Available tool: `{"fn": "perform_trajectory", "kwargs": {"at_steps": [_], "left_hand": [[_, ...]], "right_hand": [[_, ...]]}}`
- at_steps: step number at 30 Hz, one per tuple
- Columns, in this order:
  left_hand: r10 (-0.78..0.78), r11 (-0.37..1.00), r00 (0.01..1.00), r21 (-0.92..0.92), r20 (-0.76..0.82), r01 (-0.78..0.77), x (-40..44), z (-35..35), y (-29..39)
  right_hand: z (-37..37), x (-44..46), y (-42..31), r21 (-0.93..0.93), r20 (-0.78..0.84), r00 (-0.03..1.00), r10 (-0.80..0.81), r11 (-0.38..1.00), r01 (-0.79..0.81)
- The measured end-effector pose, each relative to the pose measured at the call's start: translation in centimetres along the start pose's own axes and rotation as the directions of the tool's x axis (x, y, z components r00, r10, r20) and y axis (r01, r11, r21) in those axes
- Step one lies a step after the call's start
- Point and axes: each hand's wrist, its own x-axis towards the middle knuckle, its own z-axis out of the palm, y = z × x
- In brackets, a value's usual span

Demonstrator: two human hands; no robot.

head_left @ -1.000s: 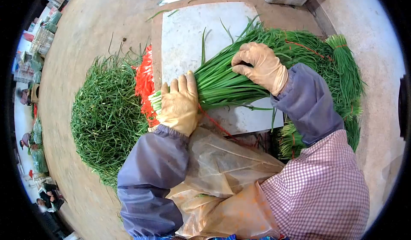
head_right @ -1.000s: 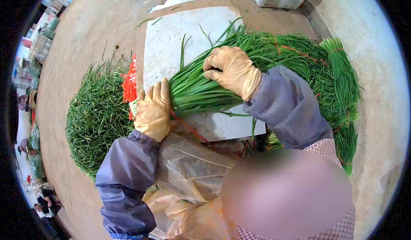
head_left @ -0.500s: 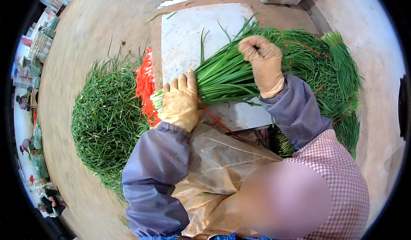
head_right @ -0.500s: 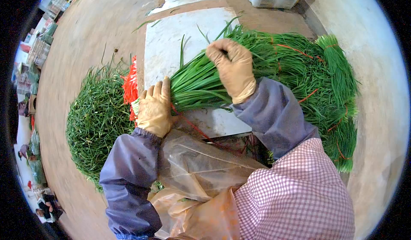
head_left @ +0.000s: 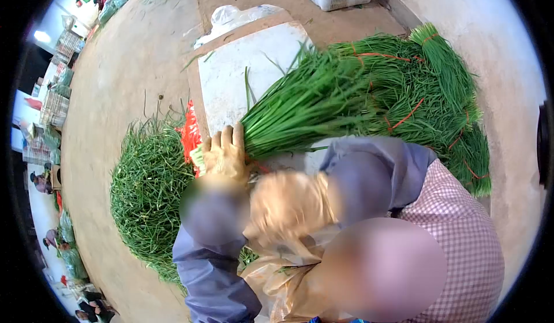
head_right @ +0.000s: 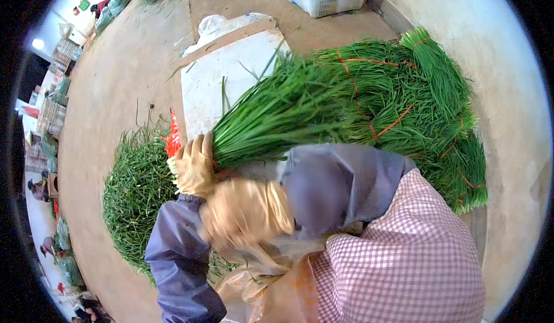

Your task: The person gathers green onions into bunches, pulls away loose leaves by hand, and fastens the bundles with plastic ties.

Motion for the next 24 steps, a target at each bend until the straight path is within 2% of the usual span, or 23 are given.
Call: {"fn": "perform_trajectory", "kwargs": {"at_steps": [1, 2, 3, 4, 5, 6, 7, 8, 9, 10, 11, 13, 14, 15, 17, 19, 20, 21, 22, 23, 24], "left_hand": [[0.061, 0.995, 0.990, 0.087, -0.129, -0.050, 0.0, 0.7, -0.5], [0.089, 0.992, 0.979, 0.106, -0.185, -0.070, -0.3, -0.5, 0.1], [0.159, 0.973, 0.955, 0.202, -0.252, -0.109, -0.9, -0.9, 0.1], [0.230, 0.944, 0.924, 0.302, -0.307, -0.134, -1.4, -1.3, 0.1], [0.180, 0.979, 0.920, 0.155, -0.348, -0.133, -0.8, -2.7, 0.9], [0.218, 0.943, 0.948, 0.302, -0.231, -0.143, -1.7, -4.8, 1.6], [0.272, 0.926, 0.921, 0.338, -0.280, -0.171, -2.0, -6.4, 2.1], [0.326, 0.905, 0.889, 0.379, -0.322, -0.194, -2.2, -7.9, 2.3], [0.336, 0.897, 0.888, 0.393, -0.313, -0.201, -2.6, -9.3, 2.5], [0.366, 0.890, 0.875, 0.394, -0.316, -0.229, -3.1, -10.3, 2.4], [0.383, 0.885, 0.860, 0.399, -0.337, -0.238, -3.5, -10.7, 2.2], [0.385, 0.885, 0.851, 0.404, -0.358, -0.230, -4.1, -10.9, 2.6], [0.372, 0.888, 0.858, 0.405, -0.356, -0.217, -4.3, -10.7, 3.1], [0.362, 0.890, 0.863, 0.407, -0.352, -0.207, -4.6, -10.5, 3.5], [0.193, 0.907, 0.860, 0.419, -0.472, 0.027, -5.0, -9.5, 3.4], [0.040, 0.883, 0.803, 0.397, -0.595, 0.250, -4.7, -9.8, 3.8], [-0.270, 0.917, 0.782, 0.097, -0.561, 0.387, -5.7, -11.5, 5.9], [-0.452, 0.892, 0.721, -0.263, -0.525, 0.368, -6.4, -11.7, 6.6], [-0.534, 0.799, 0.709, -0.550, -0.460, 0.245, -6.6, -10.8, 6.7], [-0.610, 0.616, 0.690, -0.781, -0.390, 0.104, -6.7, -10.0, 6.9], [-0.671, 0.146, 0.730, -0.988, -0.130, -0.042, -5.9, -10.6, 8.4]], "right_hand": [[-0.2, 1.0, -0.6, -0.138, -0.021, 0.999, 0.033, 0.990, -0.036], [-1.7, 1.9, 0.0, -0.095, -0.125, 0.991, 0.046, 0.994, -0.058], [-3.1, 2.9, 0.6, -0.049, -0.229, 0.972, 0.058, 0.996, -0.071], [-5.0, 3.7, 1.4, 0.021, -0.208, 0.971, 0.118, 0.993, -0.116], [-6.9, 4.5, 2.3, 0.089, -0.187, 0.966, 0.176, 0.983, -0.162], [-8.5, 5.4, 2.8, 0.133, -0.151, 0.960, 0.238, 0.967, -0.219], [-10.1, 5.5, 3.6, 0.051, -0.009, 0.929, 0.369, 0.928, -0.368], [-10.9, 5.1, 4.6, -0.107, 0.085, 0.896, 0.435, 0.898, -0.426], [-11.1, 3.9, 5.5, -0.177, 0.168, 0.827, 0.536, 0.842, -0.510], [-11.3, 2.5, 6.3, 0.018, 0.378, 0.728, 0.572, 0.782, -0.624], [-9.8, 0.3, 6.3, 0.425, 0.456, 0.780, 0.428, 0.666, -0.613], [-6.6, -2.5, 3.4, 0.707, 0.461, 0.752, 0.471, 0.317, -0.632], [-5.7, -3.1, 1.2, 0.698, 0.397, 0.686, 0.609, 0.285, -0.657], [-4.8, -3.9, 0.3, 0.721, 0.319, 0.688, 0.652, 0.304, -0.622], [-3.6, -5.4, -0.7, 0.789, 0.153, 0.702, 0.695, 0.342, -0.510], [-4.0, -6.5, -1.9, 0.747, -0.015, 0.706, 0.708, 0.478, -0.463], [-4.4, -7.0, -2.5, 0.711, -0.102, 0.707, 0.700, 0.549, -0.440], [-4.8, -7.6, -2.8, 0.696, -0.145, 0.704, 0.696, 0.577, -0.427], [-5.3, -7.9, -3.4, 0.655, -0.176, 0.695, 0.697, 0.610, -0.446], [-5.8, -8.1, -4.2, 0.611, -0.202, 0.687, 0.698, 0.638, -0.468], [-6.2, -8.2, -4.9, 0.567, -0.221, 0.680, 0.699, 0.660, -0.493]]}}
